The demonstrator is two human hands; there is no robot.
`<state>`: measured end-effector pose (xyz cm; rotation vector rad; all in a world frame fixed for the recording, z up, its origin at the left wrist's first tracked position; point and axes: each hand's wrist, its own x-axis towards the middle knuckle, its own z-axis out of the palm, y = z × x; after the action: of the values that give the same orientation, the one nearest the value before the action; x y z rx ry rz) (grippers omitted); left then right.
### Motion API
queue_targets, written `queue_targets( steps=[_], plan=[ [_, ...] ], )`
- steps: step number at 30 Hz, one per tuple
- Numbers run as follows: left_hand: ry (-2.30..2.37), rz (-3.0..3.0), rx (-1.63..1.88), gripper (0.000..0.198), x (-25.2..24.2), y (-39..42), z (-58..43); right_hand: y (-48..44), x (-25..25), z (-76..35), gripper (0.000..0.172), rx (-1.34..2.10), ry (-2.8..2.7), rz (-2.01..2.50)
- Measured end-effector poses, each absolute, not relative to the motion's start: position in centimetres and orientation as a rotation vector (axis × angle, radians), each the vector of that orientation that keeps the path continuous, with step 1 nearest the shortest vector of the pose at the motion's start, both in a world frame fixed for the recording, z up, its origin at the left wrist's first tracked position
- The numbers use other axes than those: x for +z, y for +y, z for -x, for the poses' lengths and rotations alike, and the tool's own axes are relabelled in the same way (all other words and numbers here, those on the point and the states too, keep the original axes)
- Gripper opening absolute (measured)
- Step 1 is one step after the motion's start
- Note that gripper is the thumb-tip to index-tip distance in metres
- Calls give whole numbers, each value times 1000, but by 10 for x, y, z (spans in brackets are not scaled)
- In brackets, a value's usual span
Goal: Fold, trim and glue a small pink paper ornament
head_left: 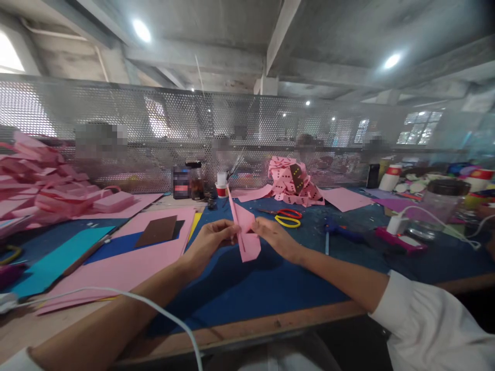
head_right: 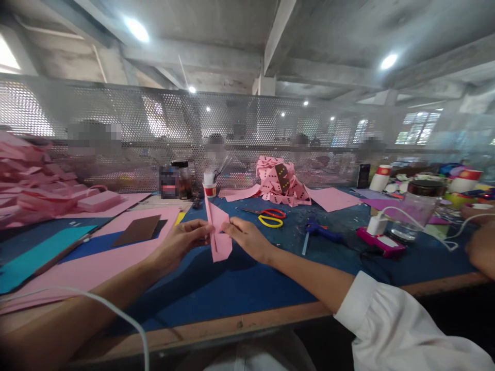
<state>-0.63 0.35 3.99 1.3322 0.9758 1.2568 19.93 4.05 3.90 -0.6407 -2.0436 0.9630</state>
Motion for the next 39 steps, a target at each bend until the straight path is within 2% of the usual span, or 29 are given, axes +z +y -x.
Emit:
queue_targets(
  steps=[7, 12, 20, 28, 39],
  plan=[
    [1002, -1467, 1023, 18, 40, -9, -6, 56, 38, -199, 30, 1034, -1900, 653],
    [988, -1495, 996, 17, 38, -9, -5, 54, 36, -198, 26, 1115, -1866, 647],
    [1039, -1448, 1072, 23, 40, -11, -8, 48, 38, -195, 28, 1190, -1910, 643],
    [1034, -1418, 1067, 13, 41, -11, -9, 48, 39, -194, 32, 1242, -1822, 617],
    [1013, -1401, 1059, 14, 38, -10, -7, 47, 39, -193, 35, 1261, -1858, 583]
  ],
)
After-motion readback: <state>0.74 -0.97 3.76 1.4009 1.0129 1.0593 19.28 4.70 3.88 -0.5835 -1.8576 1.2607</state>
